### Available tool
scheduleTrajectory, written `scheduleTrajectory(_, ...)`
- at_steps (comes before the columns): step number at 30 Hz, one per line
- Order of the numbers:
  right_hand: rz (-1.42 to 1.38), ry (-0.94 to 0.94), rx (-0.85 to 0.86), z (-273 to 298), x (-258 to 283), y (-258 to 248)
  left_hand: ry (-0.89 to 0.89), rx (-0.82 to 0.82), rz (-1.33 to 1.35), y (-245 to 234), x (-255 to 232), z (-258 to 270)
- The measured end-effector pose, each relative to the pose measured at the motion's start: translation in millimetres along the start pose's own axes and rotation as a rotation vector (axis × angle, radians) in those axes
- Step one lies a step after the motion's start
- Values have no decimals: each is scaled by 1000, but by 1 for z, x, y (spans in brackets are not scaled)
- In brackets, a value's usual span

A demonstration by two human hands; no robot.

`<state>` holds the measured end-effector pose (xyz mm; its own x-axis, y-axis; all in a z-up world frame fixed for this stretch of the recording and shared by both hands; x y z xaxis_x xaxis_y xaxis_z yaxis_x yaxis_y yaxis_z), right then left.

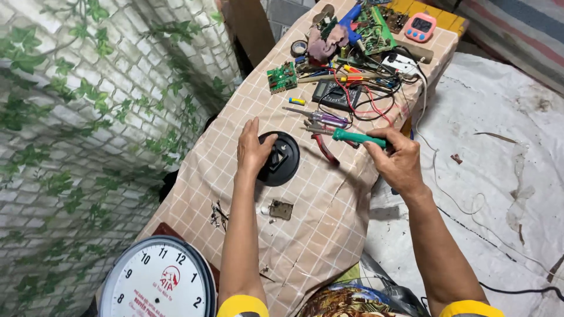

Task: The person works on a small black electronic component, using pliers to strip wires and a multimeter to test connections. They then use a soldering iron to solder wires onto the component. The workspace is cluttered with various tools and electronic parts.

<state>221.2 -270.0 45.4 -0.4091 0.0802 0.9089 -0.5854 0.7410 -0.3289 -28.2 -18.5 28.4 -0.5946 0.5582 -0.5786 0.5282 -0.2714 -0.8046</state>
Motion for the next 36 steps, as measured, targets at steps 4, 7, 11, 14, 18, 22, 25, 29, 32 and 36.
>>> scheduleTrajectory(4, 7, -167, 106, 10, 41, 16, -105, -73, 2, -3, 5, 56)
scheduleTrajectory(7, 11, -263, 144, 19, 64, 33, -182, -111, -56, 17, 19, 81)
scheduleTrajectory(11, 56, -329, 154, 32, 84, 48, -209, -191, -154, 47, 40, 94)
scheduleTrajectory(14, 130, -377, 126, 41, 82, 56, -237, -170, -186, 36, 22, 100)
scheduleTrajectory(18, 161, -415, 121, 48, 82, 64, -176, -313, -173, 58, 42, 96)
scheduleTrajectory(22, 208, -472, 118, 50, 83, 78, -156, -389, -156, 63, 43, 96)
scheduleTrajectory(25, 230, -504, 118, 50, 87, 88, -159, -426, -142, 71, 47, 95)
scheduleTrajectory(29, 273, -521, 122, 51, 94, 97, -167, -476, -112, 69, 38, 98)
scheduleTrajectory(32, 300, -540, 124, 52, 95, 102, -161, -499, -87, 65, 34, 101)
scheduleTrajectory(36, 326, -538, 137, 53, 94, 107, -176, -510, -67, 70, 42, 99)
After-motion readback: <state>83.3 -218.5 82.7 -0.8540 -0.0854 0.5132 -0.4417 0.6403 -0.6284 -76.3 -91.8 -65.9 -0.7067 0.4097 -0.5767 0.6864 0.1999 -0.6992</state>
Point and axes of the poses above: each hand's wrist, its own z-axis away from the middle knuckle, its own y-axis out of the palm, x = y × z, the point moved 4 cm from there along -z, towards the middle knuckle, and after that the axes turned 9 degrees about y, right-handed, at the moved point
